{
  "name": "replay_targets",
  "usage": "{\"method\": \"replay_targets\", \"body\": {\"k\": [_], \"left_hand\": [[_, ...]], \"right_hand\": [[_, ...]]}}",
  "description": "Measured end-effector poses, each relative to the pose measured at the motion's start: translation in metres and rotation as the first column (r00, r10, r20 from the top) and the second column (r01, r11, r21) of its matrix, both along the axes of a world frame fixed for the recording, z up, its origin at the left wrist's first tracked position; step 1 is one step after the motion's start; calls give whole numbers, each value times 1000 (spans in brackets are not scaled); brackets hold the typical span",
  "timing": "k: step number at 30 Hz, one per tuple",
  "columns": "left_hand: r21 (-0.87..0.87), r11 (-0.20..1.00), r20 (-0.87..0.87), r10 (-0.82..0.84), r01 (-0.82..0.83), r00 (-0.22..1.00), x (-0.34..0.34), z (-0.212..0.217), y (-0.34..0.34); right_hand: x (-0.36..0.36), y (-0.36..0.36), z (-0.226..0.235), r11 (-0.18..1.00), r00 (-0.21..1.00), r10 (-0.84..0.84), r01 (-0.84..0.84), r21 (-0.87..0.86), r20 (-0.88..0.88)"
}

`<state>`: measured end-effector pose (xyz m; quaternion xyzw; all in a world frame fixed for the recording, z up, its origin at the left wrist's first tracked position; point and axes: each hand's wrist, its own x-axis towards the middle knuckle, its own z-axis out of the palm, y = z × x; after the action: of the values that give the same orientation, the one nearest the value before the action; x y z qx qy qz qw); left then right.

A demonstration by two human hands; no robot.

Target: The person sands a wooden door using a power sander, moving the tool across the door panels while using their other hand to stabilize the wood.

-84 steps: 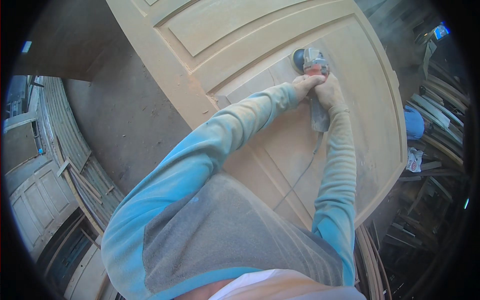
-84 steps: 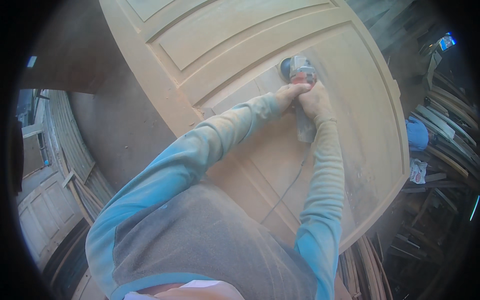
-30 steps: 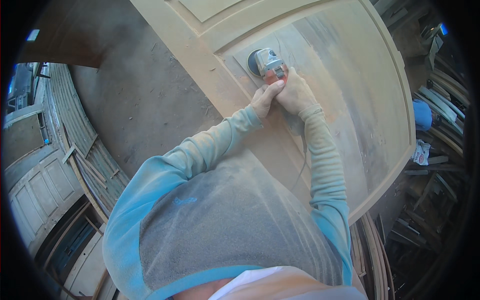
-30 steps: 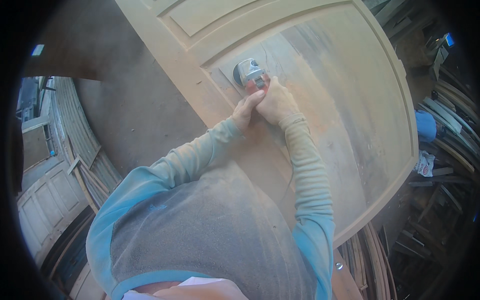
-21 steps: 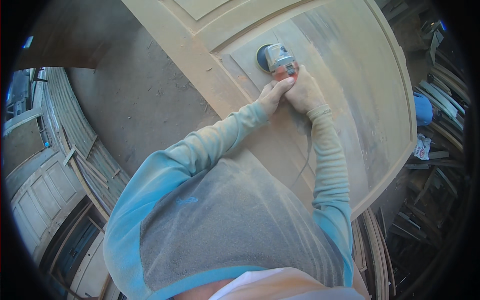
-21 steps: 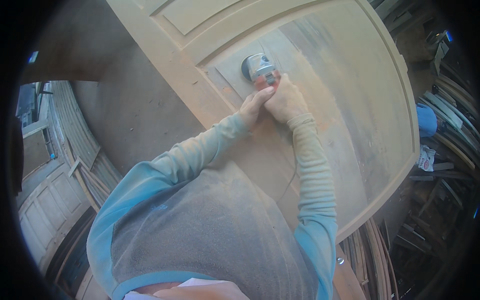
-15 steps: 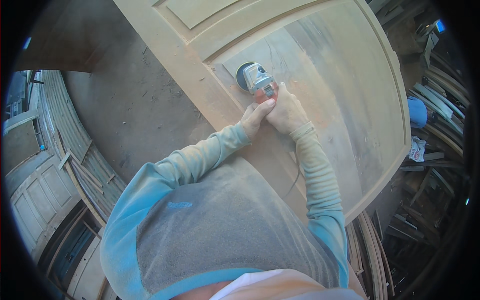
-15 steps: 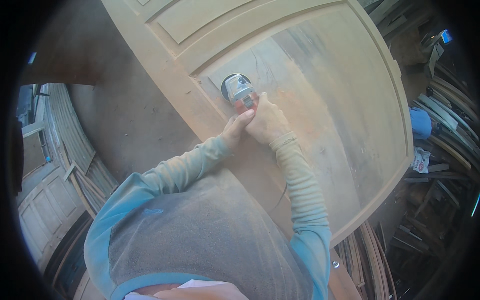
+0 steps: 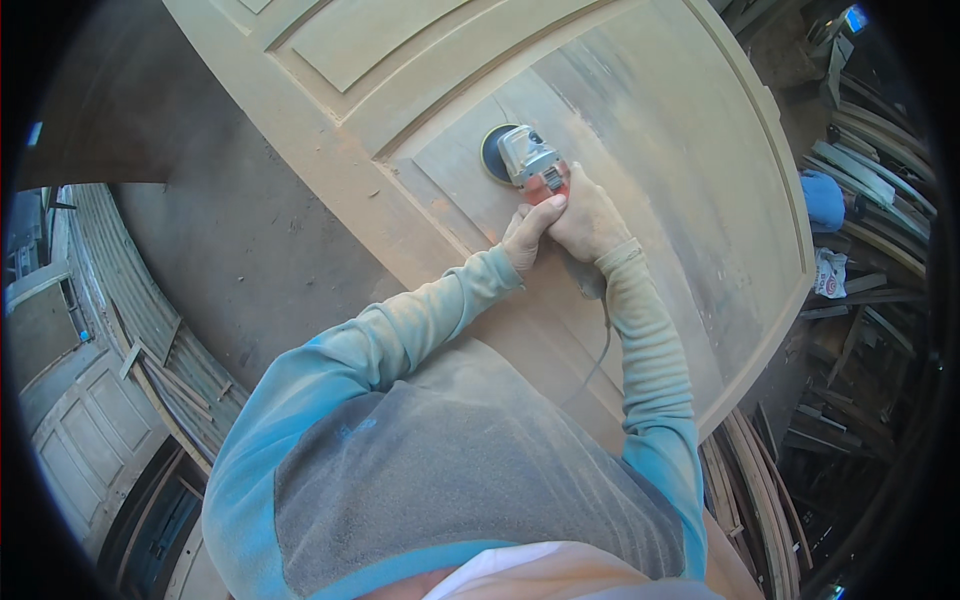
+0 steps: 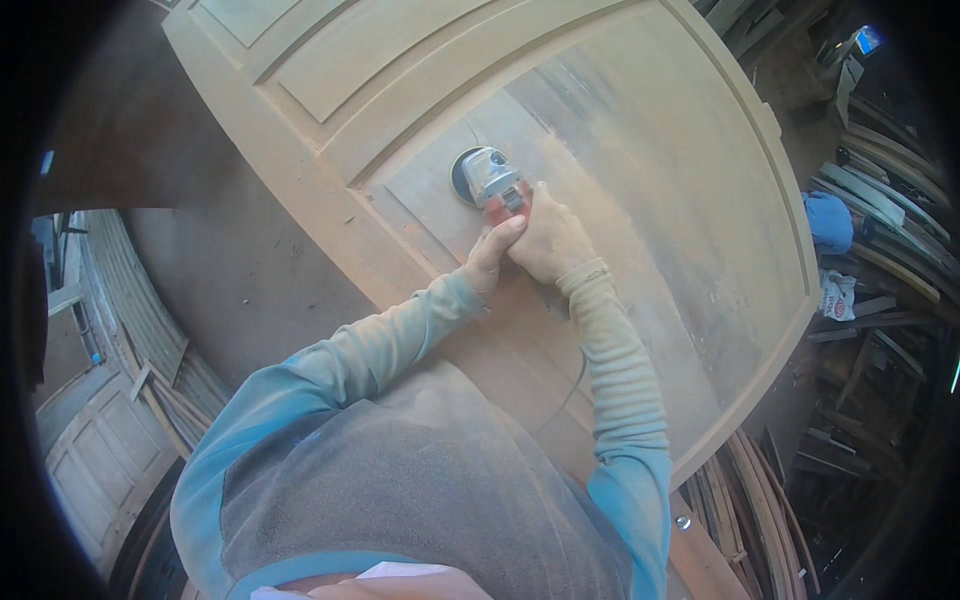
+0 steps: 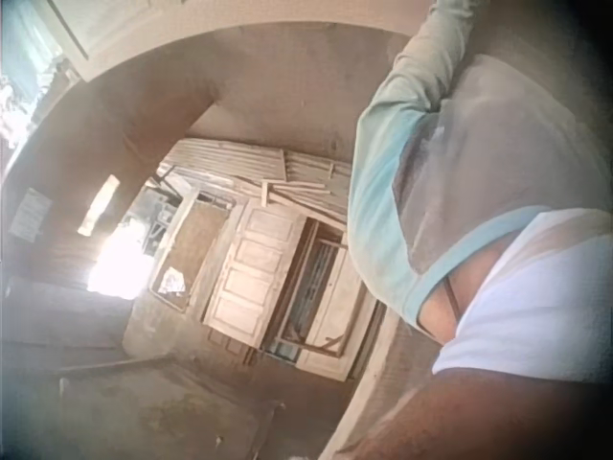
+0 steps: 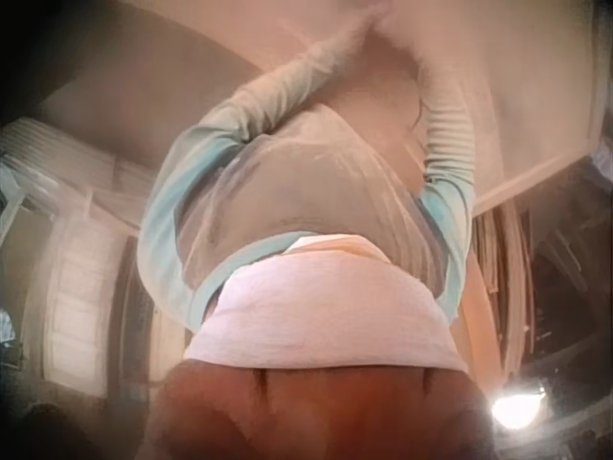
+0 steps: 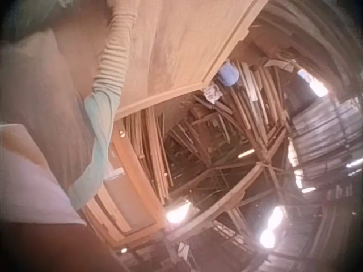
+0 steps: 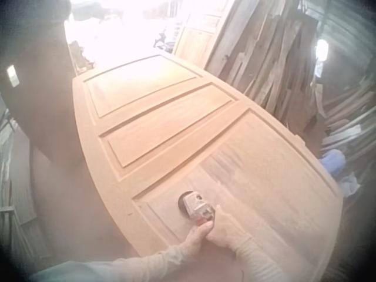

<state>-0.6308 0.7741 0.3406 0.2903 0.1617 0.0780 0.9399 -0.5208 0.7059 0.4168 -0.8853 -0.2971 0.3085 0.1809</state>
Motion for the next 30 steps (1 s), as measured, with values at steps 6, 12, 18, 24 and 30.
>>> {"method": "replay_targets", "body": {"k": [6, 12, 18, 24, 30], "left_hand": [[-63, 975, -80, -219, 214, 972, 118, -7, -2], [45, 973, 25, -226, 225, 974, 141, -55, -24], [-23, 982, 99, -186, 189, 978, 127, -31, -20], [-28, 992, -65, -125, 124, 990, 116, -9, 2], [-7, 998, -1, -57, 57, 998, 69, -26, 2]], "right_hand": [[92, -18, -2, 934, 935, -255, 304, 186, -247], [101, -46, -23, 930, 973, -189, 134, 342, 131], [111, -37, -14, 952, 980, -198, 184, 247, 33], [100, -9, -7, 965, 968, -219, 233, 123, -122], [50, -16, -31, 986, 990, -60, 38, 162, 131]]}}
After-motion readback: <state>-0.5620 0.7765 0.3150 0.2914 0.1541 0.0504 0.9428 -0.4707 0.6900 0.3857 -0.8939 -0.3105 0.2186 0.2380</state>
